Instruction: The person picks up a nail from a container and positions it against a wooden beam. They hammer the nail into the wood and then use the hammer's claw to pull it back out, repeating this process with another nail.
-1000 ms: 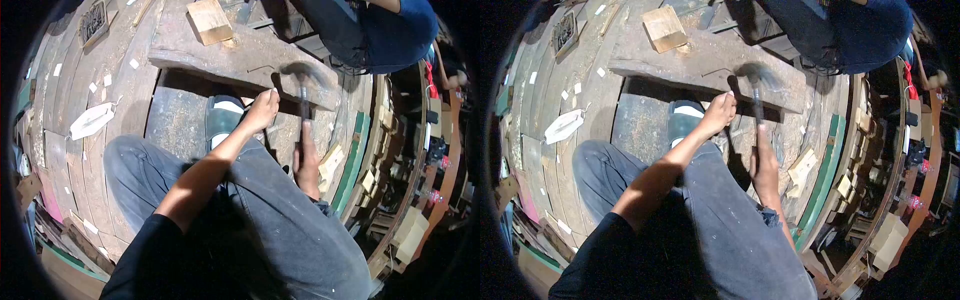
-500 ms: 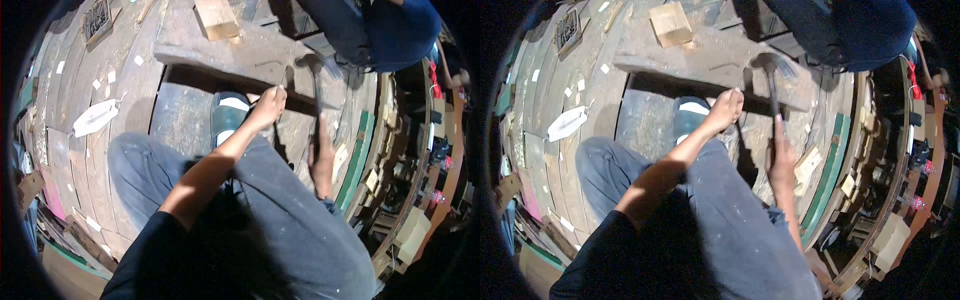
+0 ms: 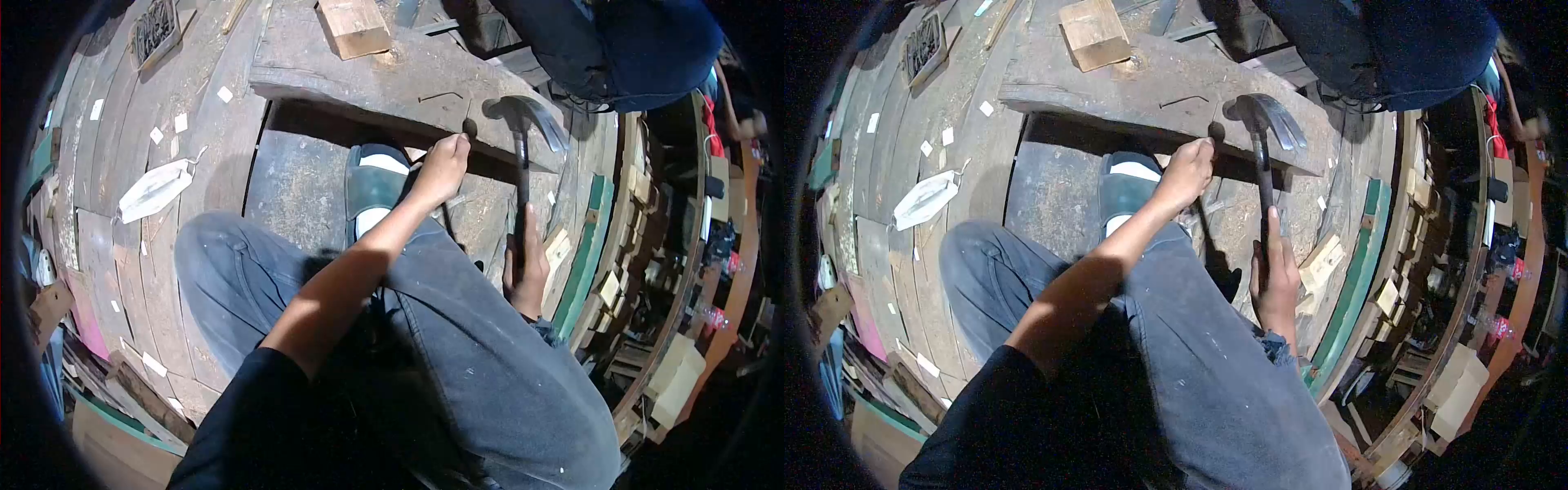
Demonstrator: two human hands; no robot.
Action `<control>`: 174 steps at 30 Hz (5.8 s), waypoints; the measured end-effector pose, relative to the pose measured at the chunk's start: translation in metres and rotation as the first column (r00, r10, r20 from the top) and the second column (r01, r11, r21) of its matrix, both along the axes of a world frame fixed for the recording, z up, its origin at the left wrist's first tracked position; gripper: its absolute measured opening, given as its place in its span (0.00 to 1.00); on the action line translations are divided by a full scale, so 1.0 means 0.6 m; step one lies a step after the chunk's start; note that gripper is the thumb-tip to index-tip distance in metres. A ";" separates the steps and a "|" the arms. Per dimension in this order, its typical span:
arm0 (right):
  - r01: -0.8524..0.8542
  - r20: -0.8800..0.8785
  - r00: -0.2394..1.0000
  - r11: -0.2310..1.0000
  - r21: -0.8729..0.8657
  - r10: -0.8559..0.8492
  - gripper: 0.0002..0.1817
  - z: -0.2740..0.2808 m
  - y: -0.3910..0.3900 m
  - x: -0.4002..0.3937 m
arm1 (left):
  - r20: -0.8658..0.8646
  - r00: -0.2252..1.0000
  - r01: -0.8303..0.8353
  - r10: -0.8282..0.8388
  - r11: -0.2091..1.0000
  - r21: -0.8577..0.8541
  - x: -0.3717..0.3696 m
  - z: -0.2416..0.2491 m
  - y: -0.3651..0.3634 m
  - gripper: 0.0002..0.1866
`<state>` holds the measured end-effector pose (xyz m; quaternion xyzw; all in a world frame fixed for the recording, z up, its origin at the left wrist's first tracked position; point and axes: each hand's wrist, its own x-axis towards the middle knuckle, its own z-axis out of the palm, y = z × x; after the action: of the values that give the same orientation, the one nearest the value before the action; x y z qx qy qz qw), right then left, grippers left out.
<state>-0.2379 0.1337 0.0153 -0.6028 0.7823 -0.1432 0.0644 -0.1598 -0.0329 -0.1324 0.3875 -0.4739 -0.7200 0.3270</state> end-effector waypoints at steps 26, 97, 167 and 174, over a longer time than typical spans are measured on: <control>-0.026 0.033 0.999 0.986 -0.167 0.032 0.36 0.023 -0.037 -0.023 | 0.012 0.998 -0.063 0.064 0.996 -0.065 0.007 -0.002 0.002 0.21; 0.604 0.839 0.333 0.781 0.160 -0.430 0.34 -0.236 -0.008 0.046 | 0.590 0.657 0.048 0.469 0.755 -0.654 0.338 0.107 -0.137 0.14; 0.066 0.275 0.959 0.997 0.026 -0.070 0.33 0.006 -0.078 0.113 | 0.512 0.791 0.288 0.334 0.536 -0.794 0.354 0.106 -0.232 0.12; -0.025 0.192 0.980 0.989 -0.145 0.053 0.33 0.045 -0.094 0.092 | 0.535 0.779 0.310 0.328 0.540 -0.783 0.350 0.112 -0.224 0.10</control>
<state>-0.1825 0.0774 0.0421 -0.6042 0.7480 -0.2556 0.1004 0.0501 -0.1675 -0.0652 0.3996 -0.8368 -0.2268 0.2978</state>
